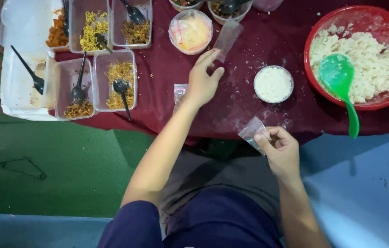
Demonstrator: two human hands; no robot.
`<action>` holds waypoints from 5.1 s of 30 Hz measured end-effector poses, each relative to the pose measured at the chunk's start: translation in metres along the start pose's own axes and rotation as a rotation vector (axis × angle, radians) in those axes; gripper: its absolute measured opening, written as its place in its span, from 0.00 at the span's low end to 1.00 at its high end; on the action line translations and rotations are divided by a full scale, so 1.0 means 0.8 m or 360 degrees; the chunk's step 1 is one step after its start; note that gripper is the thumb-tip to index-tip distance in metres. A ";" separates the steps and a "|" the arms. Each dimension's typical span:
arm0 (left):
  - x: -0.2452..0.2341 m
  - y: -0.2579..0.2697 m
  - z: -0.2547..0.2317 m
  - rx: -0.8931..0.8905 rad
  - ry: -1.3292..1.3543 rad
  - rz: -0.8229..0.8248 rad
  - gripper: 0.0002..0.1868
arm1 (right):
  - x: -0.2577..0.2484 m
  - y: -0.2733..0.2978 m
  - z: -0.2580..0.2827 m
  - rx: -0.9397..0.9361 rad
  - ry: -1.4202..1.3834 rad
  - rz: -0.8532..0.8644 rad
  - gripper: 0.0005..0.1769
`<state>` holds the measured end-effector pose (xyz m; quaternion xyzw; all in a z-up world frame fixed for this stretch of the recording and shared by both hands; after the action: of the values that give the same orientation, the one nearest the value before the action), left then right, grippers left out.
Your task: Preparing and packaging a meal by portioning ingredients into small bags, wrapping a rice ball in paper, and placing them into a cardboard box.
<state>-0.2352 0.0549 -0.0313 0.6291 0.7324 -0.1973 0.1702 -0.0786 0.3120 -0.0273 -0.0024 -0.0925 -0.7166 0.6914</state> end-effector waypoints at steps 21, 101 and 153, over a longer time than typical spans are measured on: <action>-0.137 0.022 -0.009 -0.0074 -0.0988 -0.0415 0.24 | 0.037 0.003 -0.030 0.0015 -0.0041 0.0191 0.07; -0.358 0.066 -0.001 0.1205 -0.1977 -0.0560 0.08 | 0.140 -0.054 0.008 -0.0034 -0.0501 0.0132 0.06; -0.167 0.130 -0.006 0.0182 -0.0379 -0.0155 0.10 | 0.109 -0.002 -0.060 0.0599 -0.0919 0.0156 0.19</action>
<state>-0.1119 -0.0429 0.0316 0.5736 0.7242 -0.3199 0.2102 -0.0785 0.2191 -0.0630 -0.0819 -0.4148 -0.6226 0.6584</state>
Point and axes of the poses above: each hand's wrist, its own y-axis away from the middle knuckle, its own x-axis out of the palm, z = x × y, the point moved 7 cm from there along -y, towards the middle knuckle, and after that the axes turned 12 degrees about -y, right-handed, at the moved point
